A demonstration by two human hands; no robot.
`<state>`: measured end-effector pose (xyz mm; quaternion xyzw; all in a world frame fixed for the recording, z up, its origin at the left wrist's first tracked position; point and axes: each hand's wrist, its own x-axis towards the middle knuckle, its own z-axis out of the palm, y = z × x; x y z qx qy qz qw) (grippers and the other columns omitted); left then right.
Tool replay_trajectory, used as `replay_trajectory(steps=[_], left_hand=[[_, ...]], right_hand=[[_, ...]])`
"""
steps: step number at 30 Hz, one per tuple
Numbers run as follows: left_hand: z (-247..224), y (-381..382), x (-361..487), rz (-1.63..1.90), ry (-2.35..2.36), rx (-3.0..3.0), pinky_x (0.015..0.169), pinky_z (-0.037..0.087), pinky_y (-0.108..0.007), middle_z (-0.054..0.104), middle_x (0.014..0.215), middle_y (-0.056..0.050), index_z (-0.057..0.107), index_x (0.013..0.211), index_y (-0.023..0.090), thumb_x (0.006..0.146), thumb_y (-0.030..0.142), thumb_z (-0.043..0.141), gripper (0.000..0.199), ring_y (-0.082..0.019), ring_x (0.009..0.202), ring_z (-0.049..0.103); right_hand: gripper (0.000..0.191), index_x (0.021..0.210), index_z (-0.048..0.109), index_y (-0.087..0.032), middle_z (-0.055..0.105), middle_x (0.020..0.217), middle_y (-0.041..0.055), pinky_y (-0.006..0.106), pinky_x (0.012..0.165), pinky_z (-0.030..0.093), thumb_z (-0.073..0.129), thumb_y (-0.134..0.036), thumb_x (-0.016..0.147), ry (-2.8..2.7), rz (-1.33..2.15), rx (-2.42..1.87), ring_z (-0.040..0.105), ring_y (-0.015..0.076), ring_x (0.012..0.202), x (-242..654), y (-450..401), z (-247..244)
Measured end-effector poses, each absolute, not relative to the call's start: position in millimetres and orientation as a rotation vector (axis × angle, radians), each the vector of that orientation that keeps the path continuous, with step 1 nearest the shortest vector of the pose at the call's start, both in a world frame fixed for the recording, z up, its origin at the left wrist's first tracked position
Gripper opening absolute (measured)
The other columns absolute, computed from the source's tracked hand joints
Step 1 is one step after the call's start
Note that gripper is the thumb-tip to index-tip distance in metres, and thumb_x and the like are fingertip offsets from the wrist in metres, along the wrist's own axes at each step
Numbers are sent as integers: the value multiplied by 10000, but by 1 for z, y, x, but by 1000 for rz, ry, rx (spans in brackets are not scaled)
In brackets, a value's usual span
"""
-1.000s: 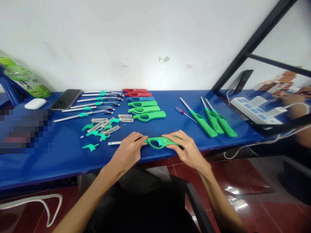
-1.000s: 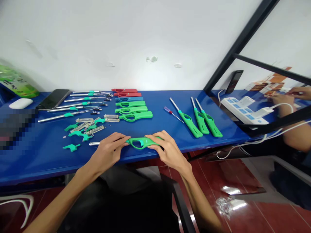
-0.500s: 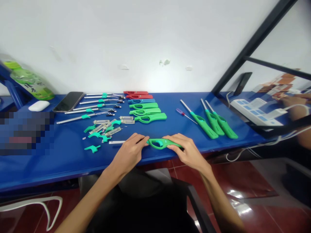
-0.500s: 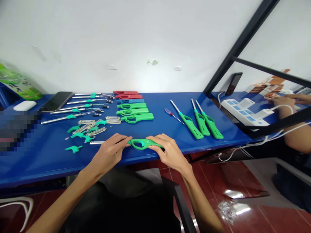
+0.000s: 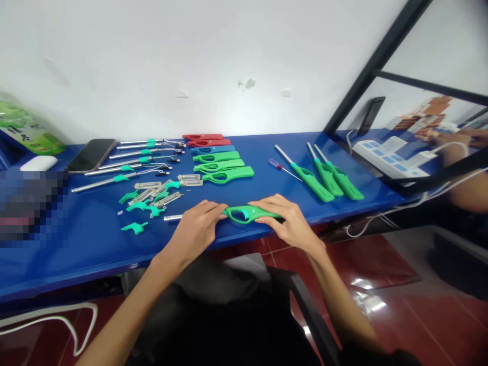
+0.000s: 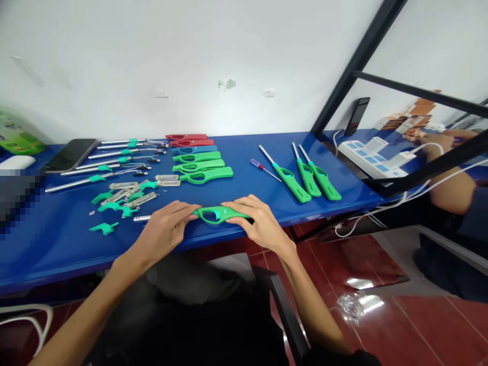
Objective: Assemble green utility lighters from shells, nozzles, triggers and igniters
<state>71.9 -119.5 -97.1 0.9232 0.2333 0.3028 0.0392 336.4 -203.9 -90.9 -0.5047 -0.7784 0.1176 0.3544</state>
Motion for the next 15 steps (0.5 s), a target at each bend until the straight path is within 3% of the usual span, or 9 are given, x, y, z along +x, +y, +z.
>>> replay_trajectory(steps=[6, 9, 12, 15], left_hand=[[-85, -128, 72, 686, 890, 3130, 742, 556, -412, 725, 1035, -145, 578, 1413, 54, 1080, 152, 450, 370, -286, 866, 673], [-78, -129, 71, 575, 960, 3263, 693, 539, -406, 698, 963, -129, 644, 1269, 60, 1087, 209, 465, 295, -299, 827, 676], [-78, -126, 71, 603, 873, 3170, 667, 533, -363, 680, 884, -93, 670, 1101, 97, 1084, 140, 418, 256, -265, 786, 687], [-81, -120, 72, 658, 792, 3033, 646, 534, -329, 676, 853, -75, 661, 1054, 119, 1053, 65, 373, 292, -238, 772, 699]], right_hand=[[321, 1352, 709, -280, 776, 1234, 43, 420, 1002, 517, 647, -300, 1037, -1915, 383, -1336, 676, 244, 1078, 334, -206, -87], [326, 1354, 706, -280, 776, 1230, 39, 413, 1005, 514, 658, -288, 1032, -1899, 406, -1341, 676, 236, 1073, 333, -206, -86], [341, 1365, 701, -274, 766, 1253, 46, 418, 1014, 511, 669, -289, 1025, -1944, 388, -1347, 677, 233, 1084, 333, -205, -86], [356, 1387, 691, -263, 760, 1261, 67, 439, 1035, 503, 653, -294, 1035, -1996, 326, -1345, 682, 238, 1101, 334, -205, -88]])
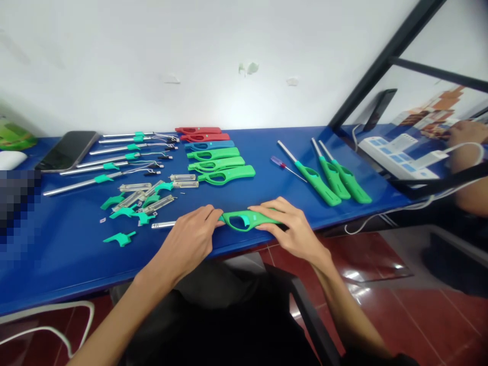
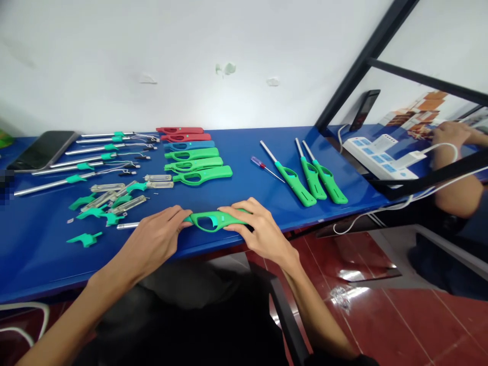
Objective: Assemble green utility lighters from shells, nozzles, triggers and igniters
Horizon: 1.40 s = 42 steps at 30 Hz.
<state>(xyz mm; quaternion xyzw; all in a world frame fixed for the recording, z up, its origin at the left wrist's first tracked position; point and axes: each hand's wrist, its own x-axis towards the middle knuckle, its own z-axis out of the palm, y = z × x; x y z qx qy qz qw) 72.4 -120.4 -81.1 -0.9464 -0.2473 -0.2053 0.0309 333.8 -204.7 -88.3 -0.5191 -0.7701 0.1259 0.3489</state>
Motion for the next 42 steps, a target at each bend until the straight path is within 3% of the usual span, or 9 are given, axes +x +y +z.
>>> replay_trajectory(steps=[5, 10, 17, 25, 36, 42], left_hand=[[-83, -114, 75, -713, -768, -3020, 628, 555, -321, 712, 894, -86, 659, 1032, 151, 1020, 60, 353, 319, -229, 764, 711], [-85, -114, 77, -739, -822, -3059, 643, 569, -315, 727, 904, -82, 668, 1030, 162, 1011, 58, 388, 299, -225, 779, 725], [-94, -115, 85, -894, -777, -2948, 658, 573, -335, 728, 887, -87, 651, 1157, 103, 1062, 86, 436, 236, -228, 775, 713], [-91, -116, 94, -868, -817, -2862, 757, 563, -377, 763, 1024, -106, 640, 1228, 128, 1085, 127, 452, 236, -232, 839, 701], [-95, -113, 89, -871, -853, -2886, 718, 519, -380, 770, 992, -119, 688, 1163, 104, 1100, 142, 397, 300, -229, 803, 679], [-96, -120, 90, -830, -885, -2854, 755, 541, -401, 731, 963, -109, 676, 1199, 98, 1040, 86, 492, 244, -260, 855, 649]], right_hand=[[366, 1411, 685, -289, 766, 1246, 88, 497, 1040, 509, 616, -301, 1051, -2007, 226, -1345, 687, 264, 1096, 335, -207, -93], [361, 1400, 692, -298, 766, 1260, 76, 484, 1033, 506, 627, -299, 1045, -2011, 229, -1348, 687, 260, 1079, 336, -207, -92], [318, 1340, 724, -254, 784, 1191, 65, 442, 966, 527, 636, -321, 1042, -2018, 355, -1405, 684, 246, 1020, 340, -198, -83], [364, 1401, 687, -315, 758, 1212, 63, 491, 1004, 525, 634, -299, 1042, -1960, 284, -1413, 679, 271, 1077, 347, -194, -85], [366, 1418, 664, -292, 768, 1229, 56, 469, 1010, 520, 598, -336, 1060, -2039, 365, -1458, 683, 258, 1036, 342, -195, -83], [329, 1373, 678, -298, 761, 1242, 66, 498, 1057, 494, 597, -350, 1059, -2028, 327, -1491, 690, 275, 1082, 341, -194, -89]])
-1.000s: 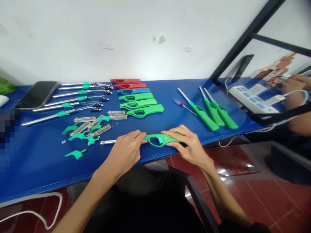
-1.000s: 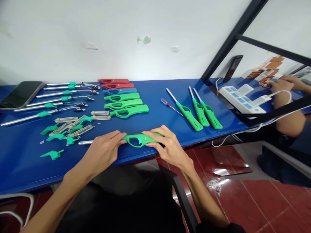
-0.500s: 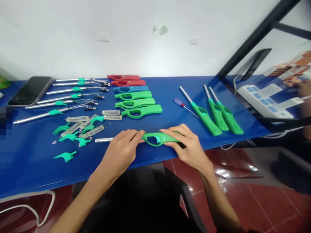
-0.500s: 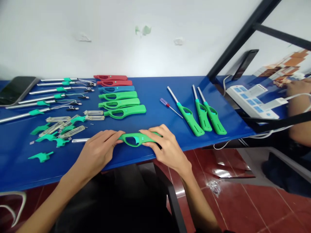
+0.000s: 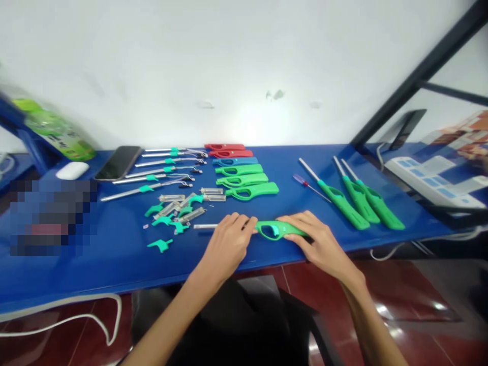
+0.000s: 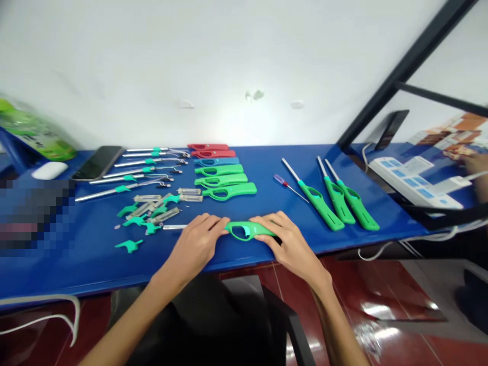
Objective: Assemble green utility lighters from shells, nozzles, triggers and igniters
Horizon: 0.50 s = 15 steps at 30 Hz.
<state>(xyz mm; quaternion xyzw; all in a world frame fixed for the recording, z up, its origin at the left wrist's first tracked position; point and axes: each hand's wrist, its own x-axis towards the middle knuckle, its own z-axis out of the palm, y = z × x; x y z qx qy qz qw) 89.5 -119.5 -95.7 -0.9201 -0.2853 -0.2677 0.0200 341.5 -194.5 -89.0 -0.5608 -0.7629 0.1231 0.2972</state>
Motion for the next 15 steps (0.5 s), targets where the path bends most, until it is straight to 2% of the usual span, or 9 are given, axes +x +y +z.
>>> replay_trajectory(steps=[6, 10, 13, 15], left_hand=[[-92, -125, 88, -854, -956, -2806, 750, 544, -363, 665, 1060, -109, 634, 1305, 158, 1012, 1, 422, 395, -223, 864, 606], [-92, -125, 89, -873, -950, -2802, 767, 547, -393, 678, 1021, -100, 629, 1313, 150, 1050, 88, 461, 318, -237, 876, 619], [-91, -126, 89, -939, -938, -2767, 824, 554, -425, 700, 1094, -120, 630, 1319, 148, 1045, 126, 518, 297, -266, 972, 636], [-89, -129, 82, -1006, -922, -2729, 882, 549, -447, 703, 1157, -133, 629, 1325, 165, 1025, 98, 535, 321, -285, 1065, 630]], right_hand=[[328, 1373, 679, -335, 716, 1223, 85, 461, 990, 560, 576, -348, 1062, -2041, 248, -1503, 656, 281, 1148, 342, -193, -94], [347, 1402, 668, -351, 694, 1238, 94, 490, 1002, 549, 551, -355, 1075, -2070, 178, -1522, 659, 283, 1151, 340, -189, -95], [404, 1466, 616, -365, 688, 1287, 87, 519, 1035, 523, 578, -346, 1065, -2043, 122, -1516, 642, 296, 1202, 335, -191, -94], [387, 1426, 644, -361, 691, 1277, 81, 530, 1040, 508, 609, -304, 1044, -1908, 12, -1467, 640, 305, 1194, 332, -201, -95]])
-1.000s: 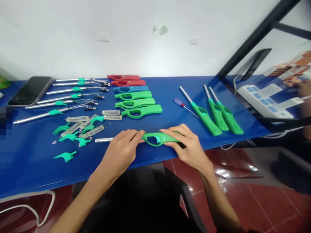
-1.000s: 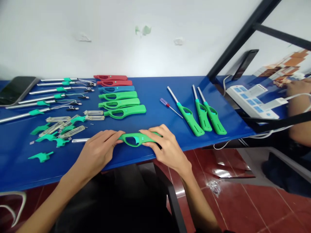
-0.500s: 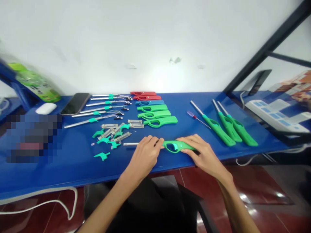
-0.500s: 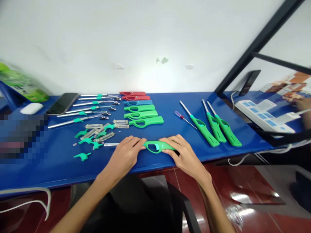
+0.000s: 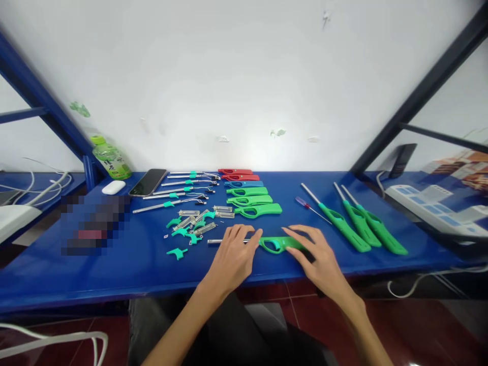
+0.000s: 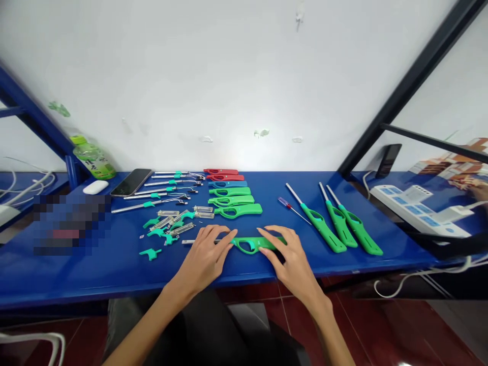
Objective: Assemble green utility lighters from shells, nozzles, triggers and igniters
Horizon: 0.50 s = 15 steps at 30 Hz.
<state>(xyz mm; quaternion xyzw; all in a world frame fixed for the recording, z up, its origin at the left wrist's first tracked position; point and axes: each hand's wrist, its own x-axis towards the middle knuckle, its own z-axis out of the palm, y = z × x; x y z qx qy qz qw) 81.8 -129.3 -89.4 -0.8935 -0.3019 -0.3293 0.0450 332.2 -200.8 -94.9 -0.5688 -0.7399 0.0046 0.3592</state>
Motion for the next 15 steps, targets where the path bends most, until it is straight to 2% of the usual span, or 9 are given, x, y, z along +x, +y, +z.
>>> replay_trajectory(steps=[2, 5, 8, 11, 13, 15], left_hand=[[-86, -136, 63, -1104, -937, -2670, 922, 539, -463, 705, 1161, -130, 632, 1314, 188, 1003, 52, 537, 353, -286, 1093, 621], [-77, -143, 13, -1322, -1143, -2456, 909, 537, -451, 715, 1068, -88, 657, 1264, 246, 991, 64, 574, 338, -260, 1006, 634], [-70, -135, -43, -1238, -1540, -2172, 774, 519, -406, 704, 933, -43, 701, 1116, 262, 997, 154, 605, 188, -243, 834, 621], [-72, -116, -76, -1067, -1714, -2066, 651, 465, -342, 640, 802, 13, 693, 1060, 278, 974, 191, 615, 145, -198, 688, 574], [-78, -106, -82, -1010, -1757, -2041, 654, 469, -346, 623, 803, 2, 683, 1075, 270, 956, 211, 601, 156, -219, 732, 586], [-86, -103, -80, -963, -1775, -2057, 711, 498, -387, 640, 875, -49, 674, 1149, 246, 966, 246, 533, 231, -287, 884, 603]], right_hand=[[313, 1289, 716, -347, 706, 1177, 73, 516, 985, 514, 613, -222, 1022, -1723, -114, -1393, 660, 302, 1099, 332, -221, -98], [278, 1161, 739, -326, 701, 1028, 64, 483, 873, 512, 608, -145, 995, -1571, -195, -1393, 655, 291, 969, 338, -260, -106], [230, 1141, 736, -302, 692, 1024, 77, 487, 884, 494, 635, -166, 987, -1512, -286, -1509, 638, 292, 968, 347, -283, -106], [169, 1122, 739, -273, 694, 1063, 99, 502, 942, 481, 619, -233, 1010, -1484, -336, -1570, 635, 302, 1035, 350, -267, -98], [209, 1111, 740, -248, 702, 1075, 107, 498, 976, 483, 543, -275, 1048, -1443, -307, -1550, 634, 302, 1084, 346, -241, -93], [285, 1145, 737, -231, 711, 1111, 110, 487, 995, 488, 471, -306, 1073, -1442, -261, -1551, 642, 295, 1101, 341, -214, -90]])
